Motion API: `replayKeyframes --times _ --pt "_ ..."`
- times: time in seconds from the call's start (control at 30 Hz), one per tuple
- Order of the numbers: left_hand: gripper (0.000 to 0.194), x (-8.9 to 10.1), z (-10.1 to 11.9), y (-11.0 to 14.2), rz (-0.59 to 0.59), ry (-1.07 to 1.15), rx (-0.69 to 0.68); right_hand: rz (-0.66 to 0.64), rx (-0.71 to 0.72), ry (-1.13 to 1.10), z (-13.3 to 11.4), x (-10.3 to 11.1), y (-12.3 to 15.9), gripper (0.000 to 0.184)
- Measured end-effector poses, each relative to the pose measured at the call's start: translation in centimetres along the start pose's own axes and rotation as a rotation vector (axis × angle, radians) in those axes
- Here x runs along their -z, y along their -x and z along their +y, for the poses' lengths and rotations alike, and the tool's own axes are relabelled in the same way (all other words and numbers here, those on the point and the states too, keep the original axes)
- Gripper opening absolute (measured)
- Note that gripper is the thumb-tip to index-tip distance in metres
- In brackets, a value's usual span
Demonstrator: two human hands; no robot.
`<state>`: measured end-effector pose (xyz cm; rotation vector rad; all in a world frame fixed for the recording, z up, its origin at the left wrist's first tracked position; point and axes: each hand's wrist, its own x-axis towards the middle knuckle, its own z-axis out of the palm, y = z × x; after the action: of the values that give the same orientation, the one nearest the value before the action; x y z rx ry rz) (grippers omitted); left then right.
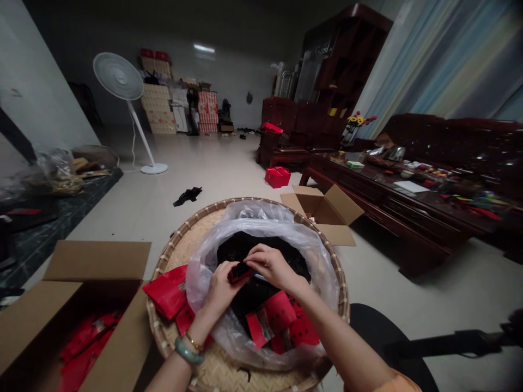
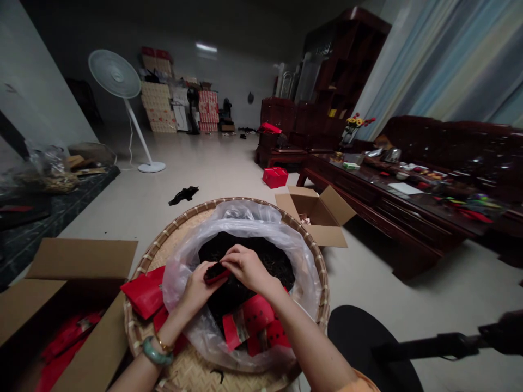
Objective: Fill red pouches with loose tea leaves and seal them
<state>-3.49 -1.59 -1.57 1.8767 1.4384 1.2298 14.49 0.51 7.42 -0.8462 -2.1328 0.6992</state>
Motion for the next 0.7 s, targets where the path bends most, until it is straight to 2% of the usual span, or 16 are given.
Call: replayKeyframes --times 0.13,0.2,0.23,0.27,0.33,0.43,0.5,0.57,0.7 --pt "0.022 -0.1 0.2 0.1 0.019 0.083 0.003 0.234 -0.142 -0.081 0.7 1.2 0.0 0.021" --pt "0.025 -0.1 0.2 0.2 0.024 0.124 0.034 0.323 -0.161 0.021 0.9 1.5 0.1 0.021" --pt "0.026 -0.1 0.3 0.2 0.009 0.136 0.05 0.326 -0.144 0.093 0.9 1.4 0.2 0.023" --pt "0.027 -0.2 0.4 0.2 -0.009 0.136 0.064 0.29 -0.114 0.155 0.7 1.1 0.3 0.027" --pt "0.028 -0.4 0.7 0.3 -0.03 0.094 0.091 0.116 -0.028 0.221 0.1 0.2 0.3 0.036" --pt "0.025 -0.7 0.9 0.3 -0.016 -0.035 0.142 -0.182 0.098 0.217 -0.7 -1.4 -0.3 0.026" --pt "0.022 -0.8 0.8 0.2 -0.03 -0.057 0.171 -0.248 0.126 0.19 -0.7 -2.0 -0.9 0.02" --pt "0.021 -0.8 0.6 0.1 -0.057 -0.001 0.17 -0.192 0.092 0.123 -0.3 -2.0 -1.4 0.018" --pt "0.03 -0.6 0.2 0.1 -0.075 0.095 0.149 0.128 -0.11 -0.044 1.2 -0.7 -1.6 0.02"
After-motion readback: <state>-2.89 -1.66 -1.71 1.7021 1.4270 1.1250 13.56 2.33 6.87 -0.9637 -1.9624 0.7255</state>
